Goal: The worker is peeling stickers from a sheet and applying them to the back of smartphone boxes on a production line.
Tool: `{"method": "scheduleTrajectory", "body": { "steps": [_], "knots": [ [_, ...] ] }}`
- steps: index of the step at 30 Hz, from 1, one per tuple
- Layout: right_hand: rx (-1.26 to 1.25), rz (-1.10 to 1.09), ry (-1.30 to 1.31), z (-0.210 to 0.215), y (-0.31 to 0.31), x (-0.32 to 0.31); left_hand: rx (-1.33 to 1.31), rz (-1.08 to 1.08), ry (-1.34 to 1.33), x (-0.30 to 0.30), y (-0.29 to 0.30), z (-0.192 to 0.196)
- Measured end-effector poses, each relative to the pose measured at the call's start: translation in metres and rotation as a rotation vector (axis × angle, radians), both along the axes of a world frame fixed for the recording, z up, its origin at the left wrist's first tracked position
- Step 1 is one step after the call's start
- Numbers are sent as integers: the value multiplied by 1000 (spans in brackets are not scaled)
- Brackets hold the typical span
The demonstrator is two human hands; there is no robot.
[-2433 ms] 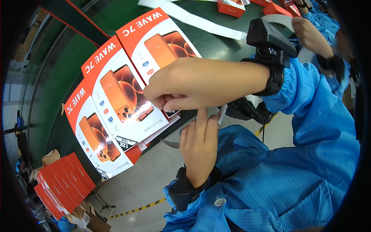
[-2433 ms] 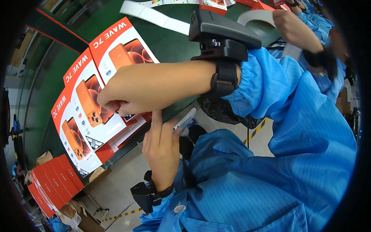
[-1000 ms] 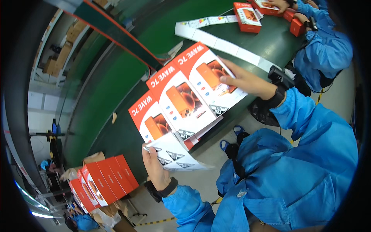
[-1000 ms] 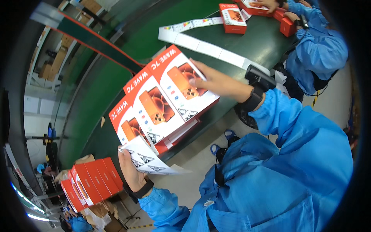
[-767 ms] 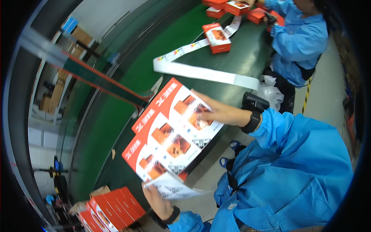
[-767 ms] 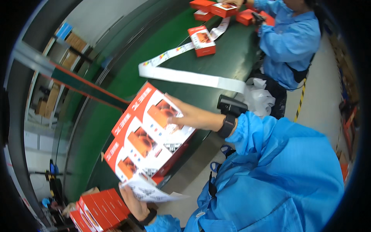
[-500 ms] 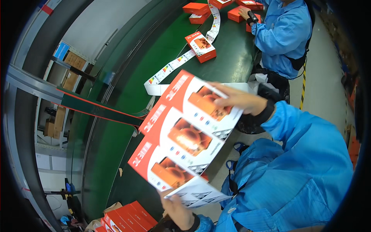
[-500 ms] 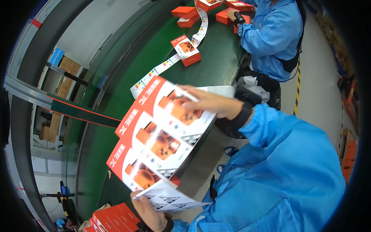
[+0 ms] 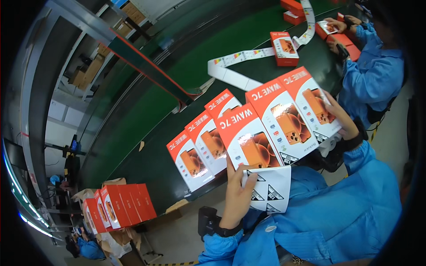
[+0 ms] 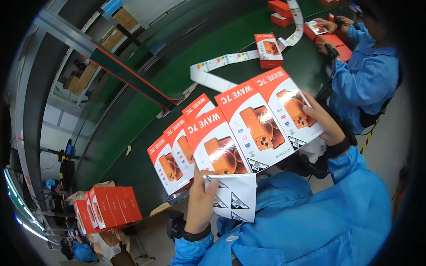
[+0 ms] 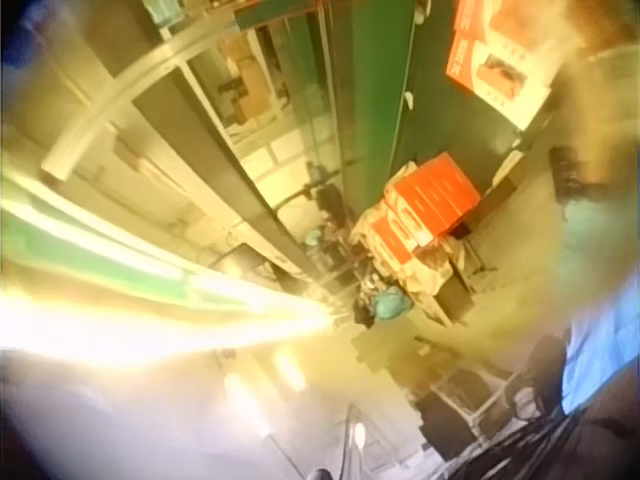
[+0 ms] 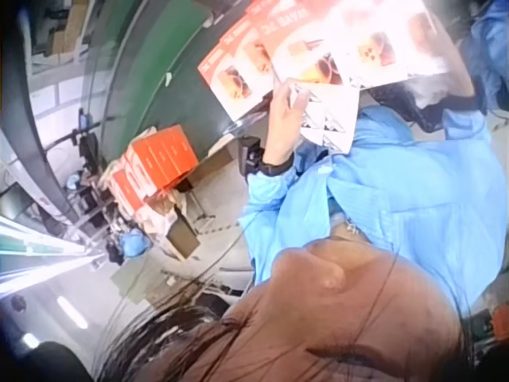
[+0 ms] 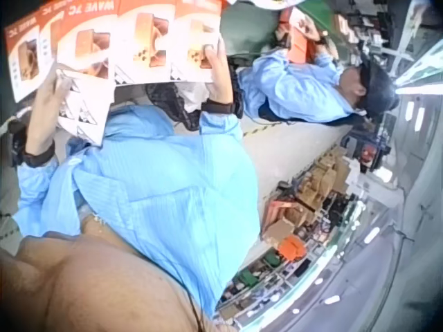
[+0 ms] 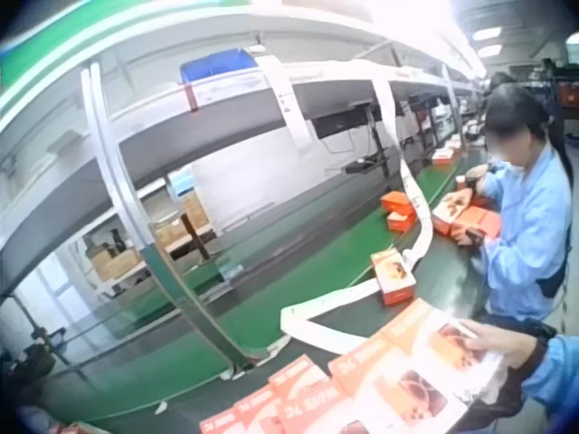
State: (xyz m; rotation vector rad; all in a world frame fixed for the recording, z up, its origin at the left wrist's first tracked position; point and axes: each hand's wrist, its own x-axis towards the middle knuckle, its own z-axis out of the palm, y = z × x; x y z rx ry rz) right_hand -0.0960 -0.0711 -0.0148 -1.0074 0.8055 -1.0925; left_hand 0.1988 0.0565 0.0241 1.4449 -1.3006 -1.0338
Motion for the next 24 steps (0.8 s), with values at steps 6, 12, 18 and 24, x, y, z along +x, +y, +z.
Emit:
{"method": "scheduleTrajectory", "body": {
  "steps": [6,12,18,24],
  "knots": [
    [324,136,-343,-49,-52,-6,101,20,-9,-15,-34,-9],
    [405,161,-322,-97,-101,3,112,25,-37,-23,-76,-9],
    [385,186,-469,-151,-124,-37,71,-61,-270,-59,-92,-17],
    [507,58,-459,-130,-115,-93,-3,-111,-274,-101,-111,-40]
  ]
}}
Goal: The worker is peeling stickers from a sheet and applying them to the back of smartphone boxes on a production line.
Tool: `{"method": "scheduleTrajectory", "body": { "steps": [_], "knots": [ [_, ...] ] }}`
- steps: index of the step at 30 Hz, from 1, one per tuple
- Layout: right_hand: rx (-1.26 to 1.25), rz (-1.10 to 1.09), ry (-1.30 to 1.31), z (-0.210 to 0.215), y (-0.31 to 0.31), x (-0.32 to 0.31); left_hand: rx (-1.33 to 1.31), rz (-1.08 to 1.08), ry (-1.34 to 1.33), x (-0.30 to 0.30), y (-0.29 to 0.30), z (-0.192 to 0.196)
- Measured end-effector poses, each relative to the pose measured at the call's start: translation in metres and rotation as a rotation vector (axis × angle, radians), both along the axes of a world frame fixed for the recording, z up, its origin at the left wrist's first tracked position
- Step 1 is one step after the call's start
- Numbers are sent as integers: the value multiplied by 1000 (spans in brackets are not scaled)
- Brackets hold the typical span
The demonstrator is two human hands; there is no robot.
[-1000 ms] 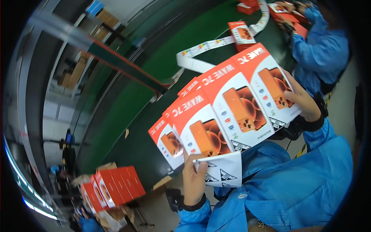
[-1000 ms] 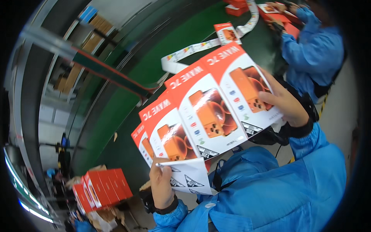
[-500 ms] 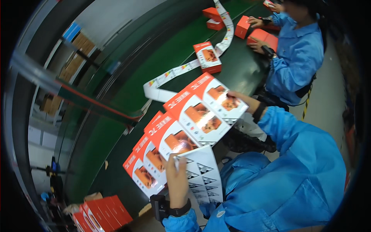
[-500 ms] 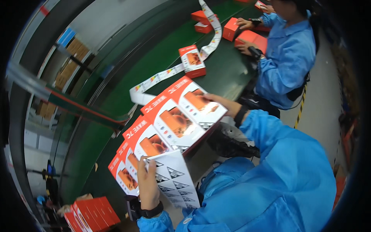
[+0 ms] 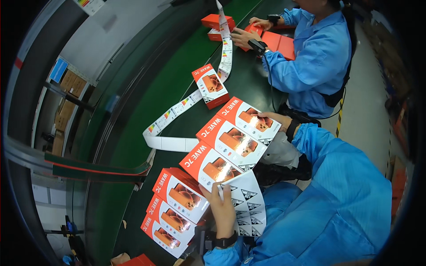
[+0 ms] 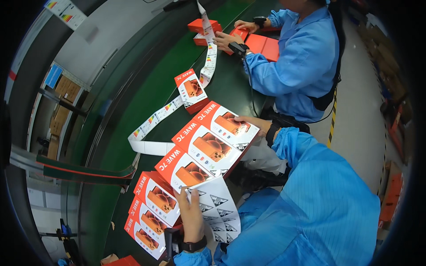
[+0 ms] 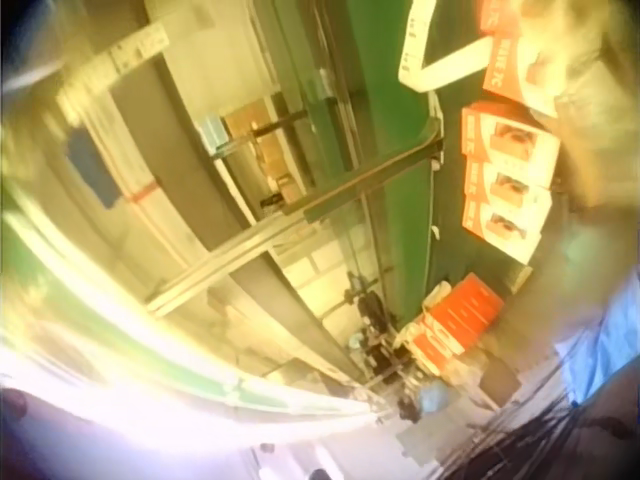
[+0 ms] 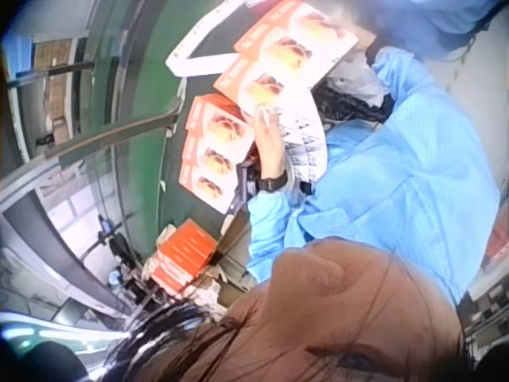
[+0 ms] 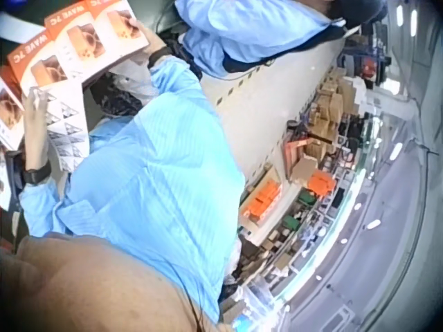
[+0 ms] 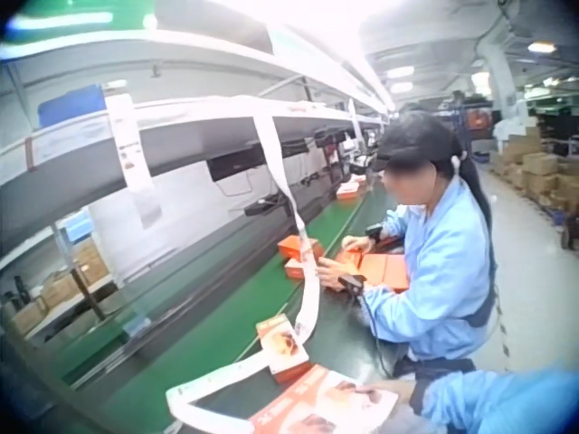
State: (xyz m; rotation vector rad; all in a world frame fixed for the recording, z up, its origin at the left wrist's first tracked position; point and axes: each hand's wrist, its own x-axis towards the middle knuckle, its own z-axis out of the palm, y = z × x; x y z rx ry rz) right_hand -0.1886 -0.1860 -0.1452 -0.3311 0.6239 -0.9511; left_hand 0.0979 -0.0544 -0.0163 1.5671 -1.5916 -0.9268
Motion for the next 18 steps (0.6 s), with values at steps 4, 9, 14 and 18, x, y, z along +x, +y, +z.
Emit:
{"method": "scheduleTrajectory", "body": {
  "steps": [4,9,14,18],
  "knots": [
    [-59,-7,37,-3,3,-23,38,-22,167,-9,-7,-20],
    [-368,4,236,20,11,-14,25,69,200,-2,6,-59],
    [-444,3,331,54,21,13,69,130,179,7,23,-77],
    [-214,162,201,56,11,24,18,242,168,8,24,-84]
  ]
}}
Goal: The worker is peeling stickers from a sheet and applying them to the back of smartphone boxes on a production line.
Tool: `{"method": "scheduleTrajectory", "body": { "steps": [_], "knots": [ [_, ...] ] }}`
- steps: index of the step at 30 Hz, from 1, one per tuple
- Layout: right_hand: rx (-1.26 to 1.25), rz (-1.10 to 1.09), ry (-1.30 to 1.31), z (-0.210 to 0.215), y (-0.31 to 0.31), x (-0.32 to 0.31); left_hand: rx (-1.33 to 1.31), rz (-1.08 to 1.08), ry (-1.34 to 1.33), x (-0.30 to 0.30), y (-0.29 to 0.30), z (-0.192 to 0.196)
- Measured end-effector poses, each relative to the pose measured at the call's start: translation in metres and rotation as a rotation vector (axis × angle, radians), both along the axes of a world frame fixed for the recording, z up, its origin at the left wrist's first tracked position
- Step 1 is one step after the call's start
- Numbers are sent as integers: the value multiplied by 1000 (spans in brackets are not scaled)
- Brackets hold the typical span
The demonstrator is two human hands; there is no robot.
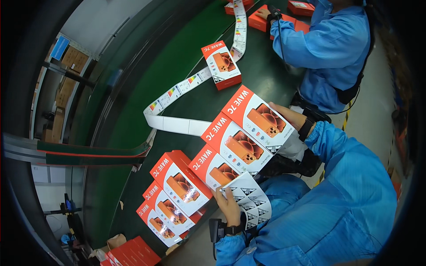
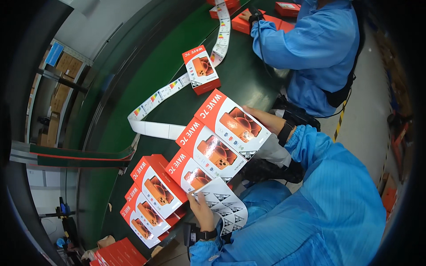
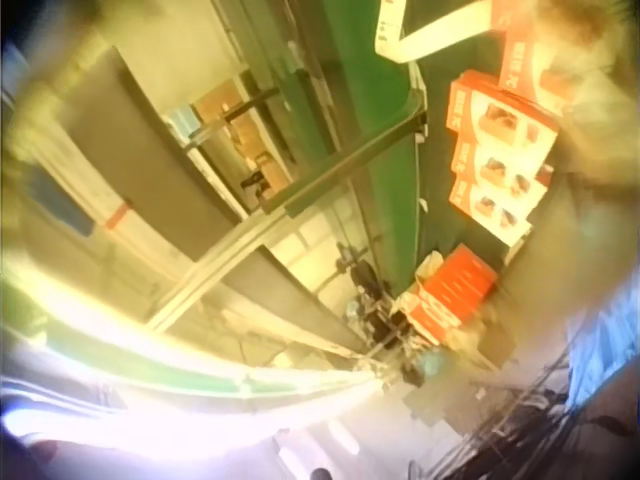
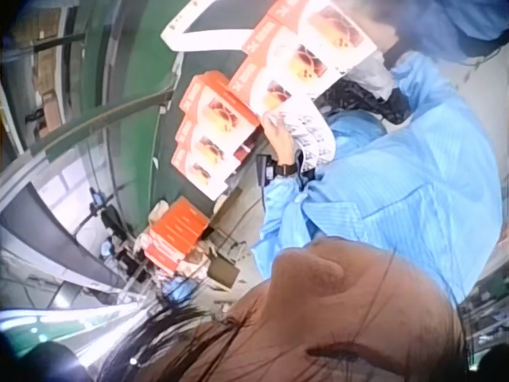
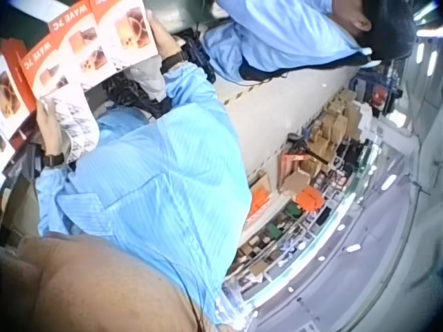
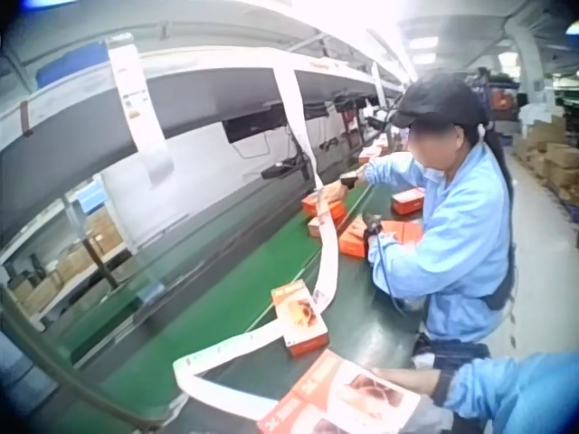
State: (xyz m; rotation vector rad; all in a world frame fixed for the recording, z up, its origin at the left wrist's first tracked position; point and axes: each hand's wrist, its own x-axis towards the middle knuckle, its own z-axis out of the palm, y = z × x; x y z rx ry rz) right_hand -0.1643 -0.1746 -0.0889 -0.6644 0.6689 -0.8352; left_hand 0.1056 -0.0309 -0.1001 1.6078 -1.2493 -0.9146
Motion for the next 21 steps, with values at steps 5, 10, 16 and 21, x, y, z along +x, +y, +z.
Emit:
{"method": "scheduleTrajectory", "body": {
  "steps": [5,10,16,21],
  "knots": [
    [108,-34,-43,-41,-18,13,-13,111,3,7,-3,-11],
    [35,15,-102,-53,-30,24,-9,74,-44,21,-27,-14],
    [126,2,-86,-62,-50,46,-3,45,-77,48,-51,-11],
    [243,85,-153,-81,-35,97,69,222,54,82,-20,-7]
  ]
}}
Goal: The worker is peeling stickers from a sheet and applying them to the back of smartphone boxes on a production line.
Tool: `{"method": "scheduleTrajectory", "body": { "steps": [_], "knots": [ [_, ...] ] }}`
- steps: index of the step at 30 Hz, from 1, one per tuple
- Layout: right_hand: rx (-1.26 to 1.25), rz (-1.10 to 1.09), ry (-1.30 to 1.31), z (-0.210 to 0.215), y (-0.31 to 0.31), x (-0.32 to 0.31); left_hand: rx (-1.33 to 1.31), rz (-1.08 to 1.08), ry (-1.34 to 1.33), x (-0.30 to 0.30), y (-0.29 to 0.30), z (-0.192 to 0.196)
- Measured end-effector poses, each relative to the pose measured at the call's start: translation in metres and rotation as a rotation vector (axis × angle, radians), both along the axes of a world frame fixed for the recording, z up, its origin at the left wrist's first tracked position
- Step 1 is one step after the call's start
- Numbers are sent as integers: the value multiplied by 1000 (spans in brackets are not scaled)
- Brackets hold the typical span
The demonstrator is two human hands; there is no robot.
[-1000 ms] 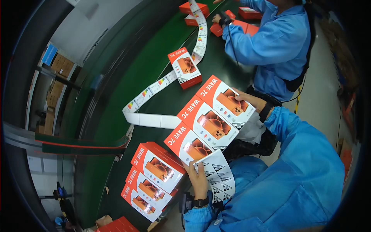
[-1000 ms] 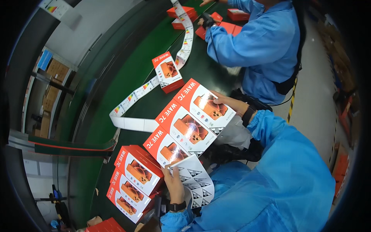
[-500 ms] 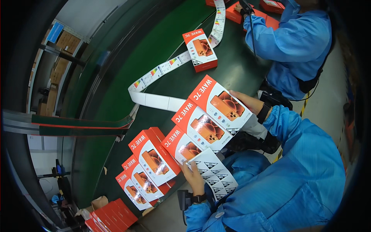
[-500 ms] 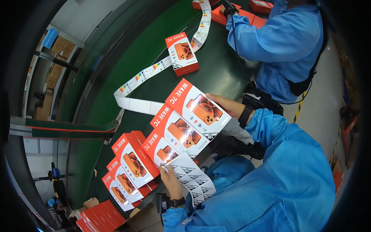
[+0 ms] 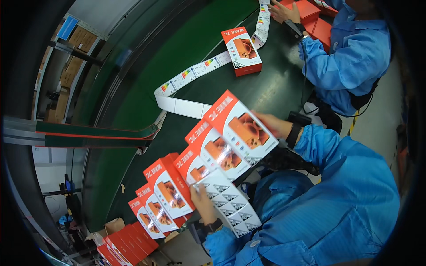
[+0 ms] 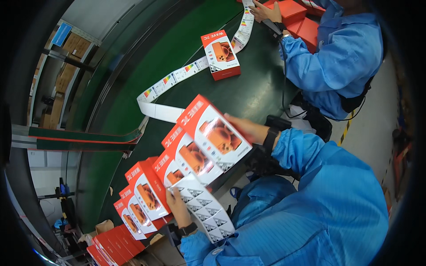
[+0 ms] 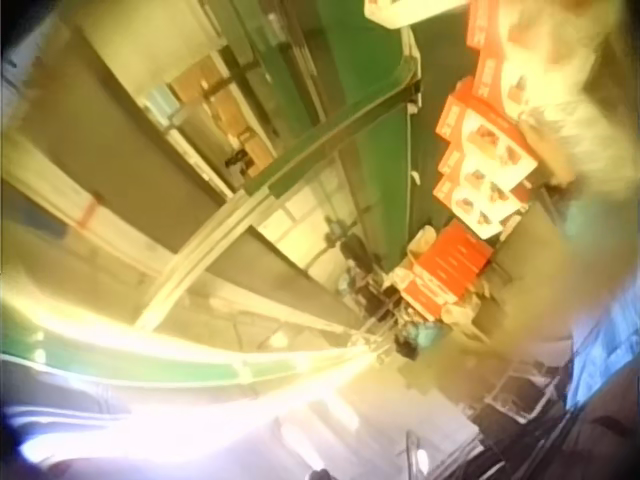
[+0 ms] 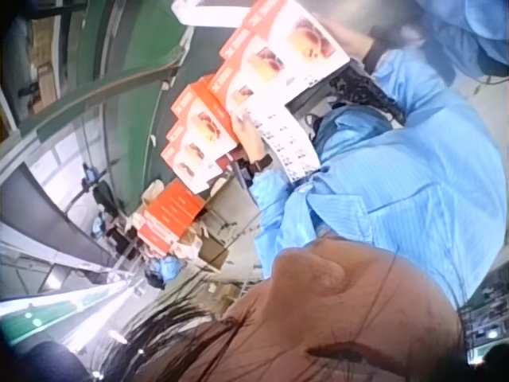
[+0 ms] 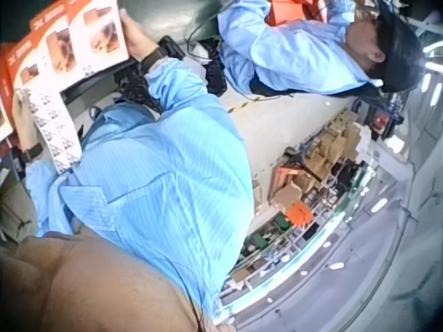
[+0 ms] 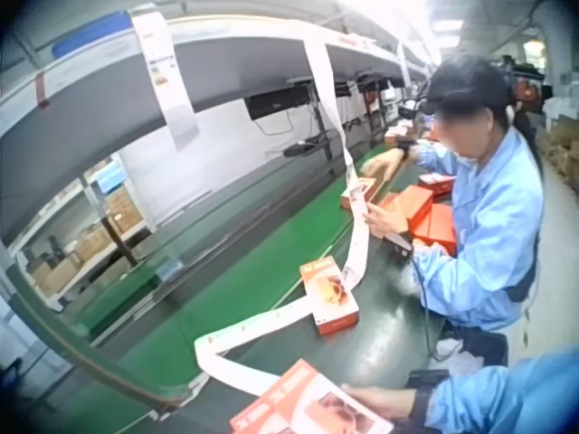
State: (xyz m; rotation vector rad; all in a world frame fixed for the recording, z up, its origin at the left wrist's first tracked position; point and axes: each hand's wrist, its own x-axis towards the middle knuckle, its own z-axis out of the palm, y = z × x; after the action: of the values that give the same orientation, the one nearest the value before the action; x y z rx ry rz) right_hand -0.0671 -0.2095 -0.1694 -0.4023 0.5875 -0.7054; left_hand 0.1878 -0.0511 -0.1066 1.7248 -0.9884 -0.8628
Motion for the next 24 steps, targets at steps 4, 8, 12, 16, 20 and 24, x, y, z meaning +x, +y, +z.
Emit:
{"method": "scheduleTrajectory", "body": {
  "steps": [4,8,12,16,20,24],
  "knots": [
    [-96,32,140,4,5,37,21,67,2,15,14,7],
    [-1409,-355,975,-27,-24,45,-3,130,18,22,15,7],
    [-1753,-70,1647,-16,-48,43,-43,212,74,27,19,-12],
    [-1701,-158,1700,-18,-77,32,-10,192,73,16,15,-4],
    [-1427,85,1353,5,-111,64,-33,219,89,18,19,-4],
    [-1263,143,934,23,-154,96,1,199,123,20,16,-5]
  ]
}}
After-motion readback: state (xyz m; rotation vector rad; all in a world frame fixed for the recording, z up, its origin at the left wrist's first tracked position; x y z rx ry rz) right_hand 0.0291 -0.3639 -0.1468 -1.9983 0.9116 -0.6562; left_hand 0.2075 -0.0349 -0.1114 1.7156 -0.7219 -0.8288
